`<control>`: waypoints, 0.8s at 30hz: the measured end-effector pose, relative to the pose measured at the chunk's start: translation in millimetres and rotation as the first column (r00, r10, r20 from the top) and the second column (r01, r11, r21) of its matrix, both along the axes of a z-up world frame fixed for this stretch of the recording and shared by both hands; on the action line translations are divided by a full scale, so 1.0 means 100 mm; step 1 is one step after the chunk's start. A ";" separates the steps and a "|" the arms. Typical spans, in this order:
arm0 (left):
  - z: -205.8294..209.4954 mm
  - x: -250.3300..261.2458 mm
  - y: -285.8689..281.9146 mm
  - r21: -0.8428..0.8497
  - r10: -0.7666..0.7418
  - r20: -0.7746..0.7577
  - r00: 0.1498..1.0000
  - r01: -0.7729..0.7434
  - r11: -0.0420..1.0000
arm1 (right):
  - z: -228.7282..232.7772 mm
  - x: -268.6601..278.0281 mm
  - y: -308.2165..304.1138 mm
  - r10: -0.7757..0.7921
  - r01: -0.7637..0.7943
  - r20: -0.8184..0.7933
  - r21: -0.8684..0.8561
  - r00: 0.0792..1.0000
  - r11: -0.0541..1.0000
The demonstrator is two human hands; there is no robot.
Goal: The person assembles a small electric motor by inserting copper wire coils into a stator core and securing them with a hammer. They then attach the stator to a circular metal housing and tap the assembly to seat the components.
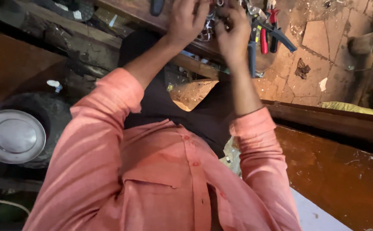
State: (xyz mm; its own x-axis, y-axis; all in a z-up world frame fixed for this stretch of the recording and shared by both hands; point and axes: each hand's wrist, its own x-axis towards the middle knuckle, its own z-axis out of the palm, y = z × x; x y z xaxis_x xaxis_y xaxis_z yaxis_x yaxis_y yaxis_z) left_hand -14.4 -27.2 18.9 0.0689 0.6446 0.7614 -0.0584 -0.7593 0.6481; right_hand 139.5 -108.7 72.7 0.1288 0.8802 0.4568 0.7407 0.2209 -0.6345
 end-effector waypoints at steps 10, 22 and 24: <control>0.11 -0.15 -0.05 -0.233 -0.360 0.155 0.920 0.388 0.892 | -0.06 -0.47 -0.31 -0.165 0.178 -0.148 0.078 0.975 0.981; 0.05 -0.11 -0.06 -0.225 -0.071 0.046 0.996 0.079 0.971 | -0.22 -0.32 -0.29 -0.084 0.097 -0.078 0.169 0.993 0.981; -0.13 -0.04 -0.01 -0.141 0.032 -0.017 0.999 -0.034 0.989 | -0.20 -0.29 -0.28 -0.059 0.071 -0.089 0.145 0.994 0.987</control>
